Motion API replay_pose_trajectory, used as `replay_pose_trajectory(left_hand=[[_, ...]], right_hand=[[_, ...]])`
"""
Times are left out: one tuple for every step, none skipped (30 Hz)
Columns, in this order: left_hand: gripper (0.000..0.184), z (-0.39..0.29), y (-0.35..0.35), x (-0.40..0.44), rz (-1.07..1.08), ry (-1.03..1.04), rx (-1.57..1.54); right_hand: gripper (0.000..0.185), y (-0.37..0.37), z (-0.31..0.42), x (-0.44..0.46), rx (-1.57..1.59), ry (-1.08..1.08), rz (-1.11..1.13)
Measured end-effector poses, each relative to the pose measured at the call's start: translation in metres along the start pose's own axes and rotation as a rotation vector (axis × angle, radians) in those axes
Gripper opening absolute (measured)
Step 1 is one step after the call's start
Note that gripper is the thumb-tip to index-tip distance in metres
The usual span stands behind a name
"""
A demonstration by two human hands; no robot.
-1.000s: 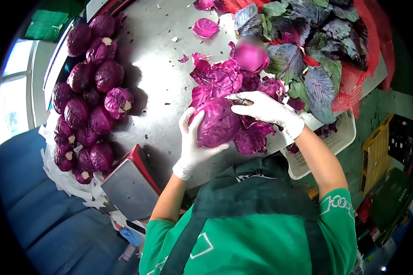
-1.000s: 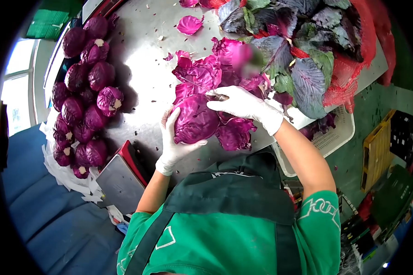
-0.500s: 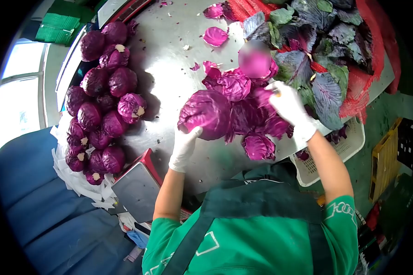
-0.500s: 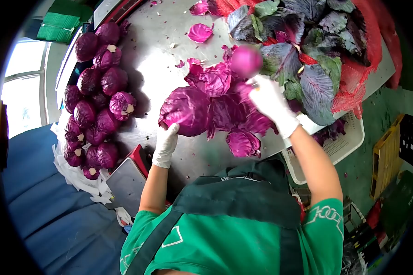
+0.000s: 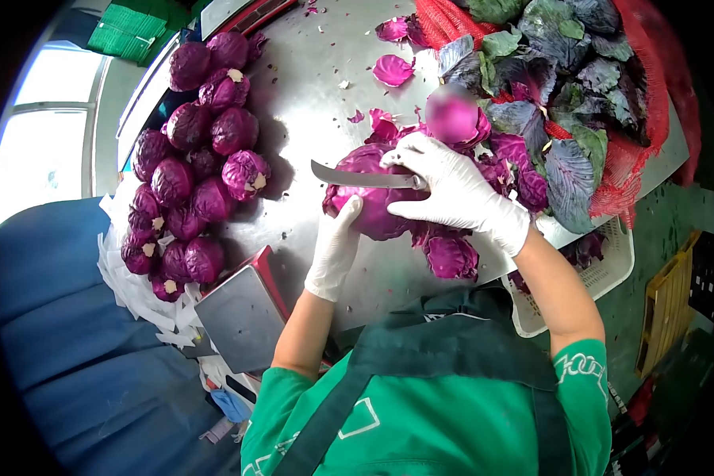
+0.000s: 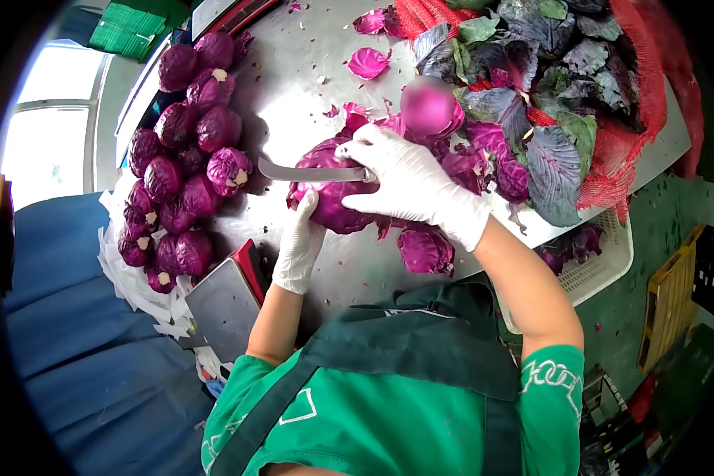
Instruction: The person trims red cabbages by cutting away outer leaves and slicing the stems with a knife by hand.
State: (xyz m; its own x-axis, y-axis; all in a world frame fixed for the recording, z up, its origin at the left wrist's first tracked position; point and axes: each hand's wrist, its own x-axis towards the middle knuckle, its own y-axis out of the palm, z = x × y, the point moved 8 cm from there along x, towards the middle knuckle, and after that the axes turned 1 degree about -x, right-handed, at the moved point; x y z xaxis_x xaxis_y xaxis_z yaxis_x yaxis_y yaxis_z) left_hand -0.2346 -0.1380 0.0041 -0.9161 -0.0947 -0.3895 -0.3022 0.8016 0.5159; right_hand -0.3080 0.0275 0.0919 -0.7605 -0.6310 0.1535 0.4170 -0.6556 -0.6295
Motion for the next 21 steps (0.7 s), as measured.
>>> replay_pose_trajectory(left_hand=[[0.059, 0.002, -0.002, -0.001, 0.003, 0.0, 0.042], [0.059, 0.003, -0.002, 0.0, 0.012, 0.0, 0.084], [0.06, 0.002, 0.003, 0.0, 0.023, 0.022, 0.093], [0.06, 0.002, 0.004, 0.001, 0.027, 0.019, 0.094], [0.06, 0.004, 0.005, 0.001, 0.028, -0.002, 0.055], [0.06, 0.006, 0.006, 0.002, 0.028, -0.022, 0.018], [0.07, 0.009, 0.003, 0.002, 0.031, -0.045, 0.002], [0.07, 0.01, 0.002, 0.003, 0.032, -0.044, 0.004], [0.077, 0.014, 0.0, 0.003, 0.007, -0.094, -0.141], [0.085, 0.016, -0.003, 0.004, -0.018, -0.137, -0.286], [0.087, 0.017, -0.004, 0.005, 0.056, -0.161, -0.283], [0.087, 0.015, -0.007, 0.003, 0.052, -0.148, -0.283], [0.087, 0.017, -0.005, 0.001, 0.087, -0.182, -0.344], [0.087, 0.018, 0.0, 0.0, 0.126, -0.213, -0.406], [0.088, 0.02, 0.005, -0.004, 0.179, -0.256, -0.419], [0.088, 0.023, 0.003, -0.005, 0.178, -0.248, -0.418], [0.088, 0.028, -0.006, -0.003, 0.127, -0.2, -0.377], [0.089, 0.029, -0.012, -0.002, 0.078, -0.153, -0.336], [0.08, 0.025, -0.009, -0.009, 0.06, -0.107, -0.324], [0.08, 0.021, -0.006, -0.011, 0.065, -0.102, -0.329], [0.083, 0.012, 0.002, -0.015, 0.146, -0.055, -0.229]], right_hand=[[0.049, -0.005, 0.003, -0.001, 0.021, -0.02, -0.024], [0.041, -0.004, -0.001, -0.003, 0.158, 0.094, 0.035], [0.037, -0.006, -0.004, -0.006, 0.101, 0.092, 0.023], [0.033, -0.009, -0.009, -0.009, 0.045, 0.092, 0.011], [0.027, -0.015, -0.009, -0.011, -0.004, 0.058, -0.014], [0.024, -0.017, -0.021, -0.015, 0.057, 0.156, 0.011], [0.024, -0.023, -0.029, -0.022, 0.115, 0.217, -0.006], [0.024, -0.029, -0.038, -0.03, 0.173, 0.276, -0.021], [0.027, -0.035, -0.058, -0.043, 0.174, 0.339, -0.101], [0.03, -0.044, -0.08, -0.056, 0.175, 0.395, -0.178], [0.032, -0.059, -0.102, -0.065, -0.023, 0.502, -0.155], [0.035, -0.072, -0.121, -0.075, -0.221, 0.607, -0.131], [0.038, -0.08, -0.129, -0.083, -0.434, 0.577, -0.202], [0.041, -0.083, -0.131, -0.087, -0.648, 0.54, -0.277], [0.04, -0.082, -0.116, -0.083, -0.507, 0.497, -0.384], [0.039, -0.077, -0.095, -0.072, -0.339, 0.462, -0.429], [0.039, -0.058, -0.087, -0.064, -0.056, 0.415, -0.401], [0.039, -0.041, -0.078, -0.056, 0.222, 0.362, -0.366], [0.04, -0.023, -0.065, -0.05, 0.438, 0.474, -0.287], [0.042, -0.006, -0.052, -0.05, 0.65, 0.586, -0.201], [0.045, 0.008, -0.049, -0.052, 0.802, 0.628, -0.151]])
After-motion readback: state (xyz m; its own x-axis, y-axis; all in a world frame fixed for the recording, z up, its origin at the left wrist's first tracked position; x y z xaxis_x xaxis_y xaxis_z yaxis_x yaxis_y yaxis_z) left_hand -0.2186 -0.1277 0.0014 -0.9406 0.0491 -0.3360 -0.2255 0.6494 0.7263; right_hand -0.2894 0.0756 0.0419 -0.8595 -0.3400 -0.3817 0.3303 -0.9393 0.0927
